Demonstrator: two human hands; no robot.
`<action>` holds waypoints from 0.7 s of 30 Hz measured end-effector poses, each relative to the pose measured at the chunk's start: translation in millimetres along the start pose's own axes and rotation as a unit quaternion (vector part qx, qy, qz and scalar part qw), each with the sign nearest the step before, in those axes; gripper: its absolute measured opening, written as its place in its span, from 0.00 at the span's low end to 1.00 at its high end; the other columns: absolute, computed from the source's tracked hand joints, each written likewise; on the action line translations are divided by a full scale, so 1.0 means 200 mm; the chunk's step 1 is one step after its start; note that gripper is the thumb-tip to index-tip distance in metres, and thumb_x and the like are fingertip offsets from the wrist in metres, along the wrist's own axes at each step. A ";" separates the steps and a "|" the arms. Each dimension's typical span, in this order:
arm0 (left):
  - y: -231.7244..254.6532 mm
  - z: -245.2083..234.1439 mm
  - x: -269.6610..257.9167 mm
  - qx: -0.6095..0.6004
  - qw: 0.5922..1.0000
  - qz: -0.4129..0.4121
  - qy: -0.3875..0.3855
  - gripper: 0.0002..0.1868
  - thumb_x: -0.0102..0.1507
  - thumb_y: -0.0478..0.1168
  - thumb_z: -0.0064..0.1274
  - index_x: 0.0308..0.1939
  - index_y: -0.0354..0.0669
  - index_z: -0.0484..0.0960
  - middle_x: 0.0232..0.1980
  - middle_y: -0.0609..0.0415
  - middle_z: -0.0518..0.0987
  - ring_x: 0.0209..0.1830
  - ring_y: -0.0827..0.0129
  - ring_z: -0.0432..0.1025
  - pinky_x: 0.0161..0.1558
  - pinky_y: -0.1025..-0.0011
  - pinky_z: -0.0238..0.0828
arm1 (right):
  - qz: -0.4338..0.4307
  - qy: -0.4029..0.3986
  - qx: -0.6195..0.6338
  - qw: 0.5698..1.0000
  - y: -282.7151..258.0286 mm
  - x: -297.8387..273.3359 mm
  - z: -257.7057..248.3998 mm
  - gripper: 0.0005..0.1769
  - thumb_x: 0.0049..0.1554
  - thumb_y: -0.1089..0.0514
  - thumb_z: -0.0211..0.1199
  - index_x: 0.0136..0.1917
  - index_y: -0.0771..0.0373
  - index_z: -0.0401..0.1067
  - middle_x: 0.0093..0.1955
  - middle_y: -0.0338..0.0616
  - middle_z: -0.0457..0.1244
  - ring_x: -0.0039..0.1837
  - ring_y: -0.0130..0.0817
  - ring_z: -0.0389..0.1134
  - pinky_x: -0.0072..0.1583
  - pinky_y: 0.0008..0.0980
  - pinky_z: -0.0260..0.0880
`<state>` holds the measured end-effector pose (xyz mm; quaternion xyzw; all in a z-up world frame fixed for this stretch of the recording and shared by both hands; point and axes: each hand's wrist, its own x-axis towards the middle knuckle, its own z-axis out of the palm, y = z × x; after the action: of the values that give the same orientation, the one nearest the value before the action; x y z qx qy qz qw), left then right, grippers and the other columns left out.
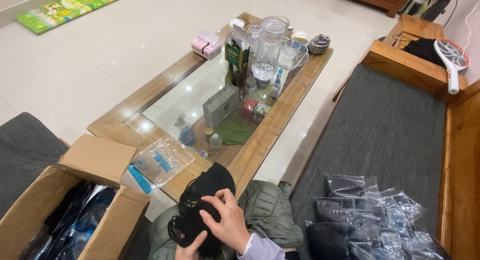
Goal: The person is inspecting black face masks by rubbing the fabric and then carefully placing each mask into an individual plastic bag.
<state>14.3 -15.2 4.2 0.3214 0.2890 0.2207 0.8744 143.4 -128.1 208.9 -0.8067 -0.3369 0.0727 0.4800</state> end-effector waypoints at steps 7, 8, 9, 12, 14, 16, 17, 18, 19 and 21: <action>-0.05 -0.03 0.04 0.027 0.999 0.026 -0.037 0.33 0.54 0.13 0.57 0.65 0.24 0.76 0.59 0.30 0.82 0.57 0.45 0.77 0.59 0.54 0.74 | -0.117 0.061 -0.073 0.989 -0.06 -0.02 0.00 0.09 0.50 0.60 0.69 0.47 0.56 0.80 0.49 0.41 0.60 0.47 0.35 0.62 0.42 0.30 0.65; -0.07 -0.06 0.05 0.041 0.998 0.026 -0.029 0.33 0.54 0.14 0.57 0.64 0.25 0.75 0.58 0.30 0.82 0.55 0.45 0.78 0.58 0.53 0.75 | -0.133 0.064 -0.071 0.986 -0.07 -0.02 -0.01 0.07 0.50 0.60 0.69 0.45 0.56 0.79 0.46 0.40 0.61 0.46 0.35 0.61 0.42 0.30 0.65; -0.09 -0.08 0.07 0.055 0.998 0.026 -0.021 0.33 0.54 0.14 0.58 0.64 0.26 0.75 0.57 0.30 0.82 0.54 0.44 0.79 0.57 0.52 0.76 | -0.150 0.067 -0.069 0.984 -0.09 -0.03 -0.01 0.05 0.50 0.61 0.70 0.42 0.57 0.78 0.43 0.38 0.61 0.44 0.34 0.61 0.42 0.30 0.65; -0.07 -0.03 0.03 0.018 0.999 0.041 0.022 0.34 0.54 0.13 0.53 0.66 0.23 0.73 0.59 0.29 0.80 0.57 0.44 0.76 0.59 0.52 0.71 | -0.159 0.062 -0.058 0.984 -0.12 -0.04 -0.01 0.04 0.50 0.62 0.69 0.42 0.59 0.77 0.40 0.36 0.64 0.42 0.34 0.60 0.42 0.29 0.65; -0.04 -0.01 0.03 0.004 0.998 0.045 0.051 0.29 0.58 0.16 0.51 0.65 0.22 0.74 0.58 0.30 0.79 0.55 0.45 0.75 0.58 0.54 0.70 | -0.160 0.053 -0.051 0.984 -0.09 -0.06 0.01 0.06 0.50 0.62 0.69 0.43 0.60 0.77 0.40 0.37 0.65 0.41 0.35 0.61 0.41 0.29 0.65; 0.00 0.03 0.02 -0.011 0.996 0.049 0.078 0.25 0.61 0.18 0.50 0.64 0.21 0.74 0.57 0.31 0.79 0.54 0.47 0.75 0.58 0.55 0.70 | -0.162 0.043 -0.044 0.985 -0.07 -0.09 0.03 0.07 0.50 0.61 0.69 0.44 0.60 0.77 0.40 0.38 0.65 0.41 0.35 0.61 0.41 0.30 0.65; 0.03 0.05 0.01 -0.034 0.995 0.038 0.091 0.26 0.62 0.20 0.49 0.65 0.29 0.74 0.59 0.34 0.78 0.55 0.48 0.74 0.57 0.55 0.71 | -0.155 0.028 -0.032 0.987 -0.06 -0.10 0.04 0.09 0.50 0.62 0.68 0.46 0.61 0.77 0.41 0.39 0.66 0.42 0.35 0.62 0.41 0.30 0.66; 0.06 0.07 -0.01 -0.058 0.993 0.026 0.104 0.26 0.64 0.22 0.48 0.67 0.36 0.73 0.60 0.38 0.78 0.56 0.49 0.73 0.55 0.55 0.71 | -0.147 0.012 -0.019 0.989 -0.05 -0.11 0.04 0.11 0.50 0.63 0.68 0.48 0.62 0.77 0.42 0.40 0.66 0.43 0.35 0.64 0.42 0.29 0.66; 0.06 0.08 -0.01 -0.059 0.993 0.026 0.103 0.26 0.64 0.22 0.48 0.67 0.36 0.73 0.60 0.38 0.78 0.56 0.49 0.73 0.55 0.55 0.71 | -0.148 0.012 -0.019 0.989 -0.04 -0.12 0.05 0.11 0.50 0.63 0.68 0.48 0.62 0.77 0.42 0.40 0.66 0.43 0.35 0.64 0.42 0.29 0.66; 0.07 0.10 -0.02 -0.057 0.993 0.031 0.100 0.25 0.65 0.24 0.47 0.67 0.34 0.72 0.59 0.37 0.77 0.54 0.49 0.74 0.53 0.57 0.71 | -0.146 0.022 -0.021 0.989 -0.02 -0.13 0.08 0.08 0.52 0.65 0.66 0.47 0.63 0.77 0.41 0.40 0.66 0.41 0.35 0.63 0.41 0.30 0.66</action>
<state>21.7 -16.8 27.0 0.2564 0.3520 0.2951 0.8505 114.5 -132.0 199.3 -0.7600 -0.4417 -0.0233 0.4762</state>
